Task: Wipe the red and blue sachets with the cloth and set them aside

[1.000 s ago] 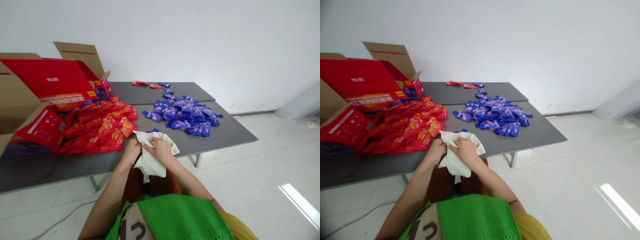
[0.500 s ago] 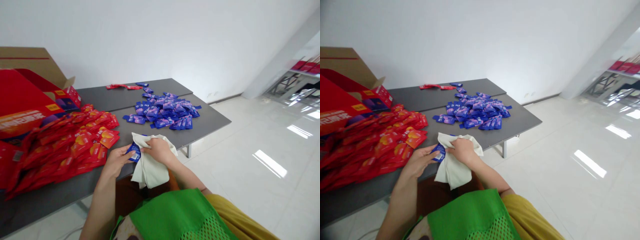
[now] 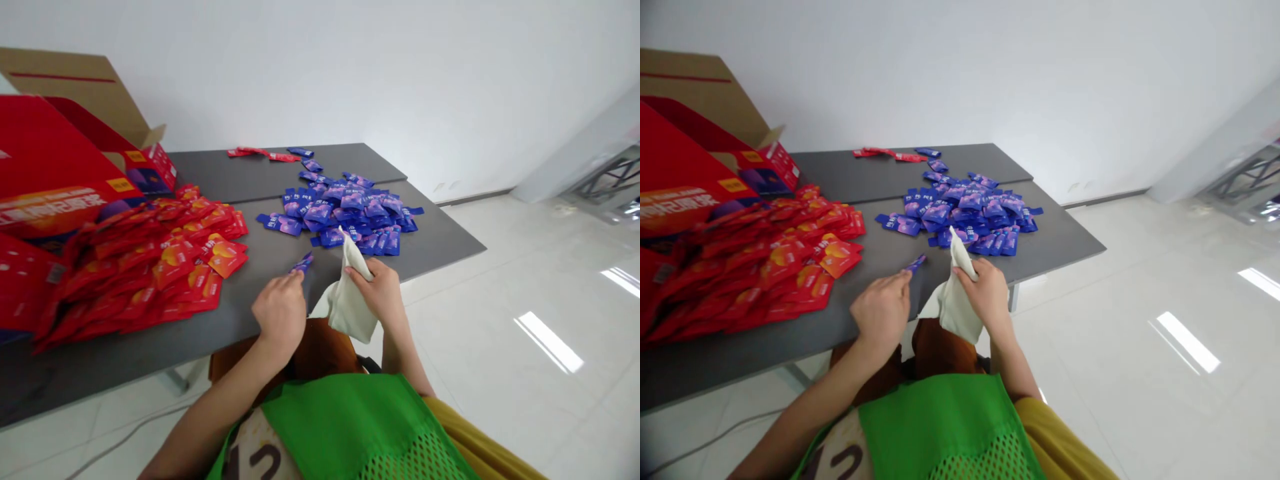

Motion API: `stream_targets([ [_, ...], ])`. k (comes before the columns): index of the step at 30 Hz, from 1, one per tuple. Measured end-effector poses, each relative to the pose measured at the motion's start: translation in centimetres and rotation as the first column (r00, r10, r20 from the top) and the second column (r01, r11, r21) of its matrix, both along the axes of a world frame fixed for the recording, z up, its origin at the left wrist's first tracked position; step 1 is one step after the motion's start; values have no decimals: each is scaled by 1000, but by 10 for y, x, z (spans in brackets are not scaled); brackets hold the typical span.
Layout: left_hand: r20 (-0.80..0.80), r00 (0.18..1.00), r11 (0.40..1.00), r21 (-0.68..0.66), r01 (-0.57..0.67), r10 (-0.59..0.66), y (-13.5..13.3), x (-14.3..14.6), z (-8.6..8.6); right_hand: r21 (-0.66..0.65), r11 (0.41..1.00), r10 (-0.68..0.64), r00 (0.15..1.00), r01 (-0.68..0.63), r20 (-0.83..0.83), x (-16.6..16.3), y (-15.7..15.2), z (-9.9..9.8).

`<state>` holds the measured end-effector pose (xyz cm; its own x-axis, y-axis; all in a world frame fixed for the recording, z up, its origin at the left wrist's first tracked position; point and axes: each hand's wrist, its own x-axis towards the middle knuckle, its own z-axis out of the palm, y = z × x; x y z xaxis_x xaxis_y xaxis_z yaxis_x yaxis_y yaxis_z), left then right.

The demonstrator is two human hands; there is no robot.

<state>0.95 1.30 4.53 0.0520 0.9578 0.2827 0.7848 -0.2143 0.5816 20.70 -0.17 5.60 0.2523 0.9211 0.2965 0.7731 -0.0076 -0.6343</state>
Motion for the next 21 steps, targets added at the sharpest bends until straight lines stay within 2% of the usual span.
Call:
stream_targets([
  [2, -36, 984, 984, -38, 176, -177, -4, 21, -11, 56, 998, -39, 997, 43, -70, 9, -1, -3],
  [5, -110, 915, 922, -58, 383, -387, -1, 44, -24, 137, 985, -89, 986, 108, -138, 22, -5, -5],
  [8, -204, 835, 857, -44, 514, -511, 12, 60, -26, 193, 964, -153, 975, 184, -164, 34, -11, -5],
  [11, -244, 837, 865, -15, 501, -489, 26, 74, -21, 230, 942, -208, 963, 244, -170, 44, -16, -4],
  [15, -275, 863, 899, -14, 437, -423, 29, 83, -14, 253, 931, -221, 959, 262, -179, 50, -19, -5],
  [17, -291, 855, 896, -12, 444, -428, 29, 79, -11, 260, 933, -202, 961, 247, -188, 52, -19, -7],
  [21, -309, 785, 836, -75, 543, -537, 32, 49, -9, 264, 939, -172, 965, 222, -199, 57, -21, -12],
])
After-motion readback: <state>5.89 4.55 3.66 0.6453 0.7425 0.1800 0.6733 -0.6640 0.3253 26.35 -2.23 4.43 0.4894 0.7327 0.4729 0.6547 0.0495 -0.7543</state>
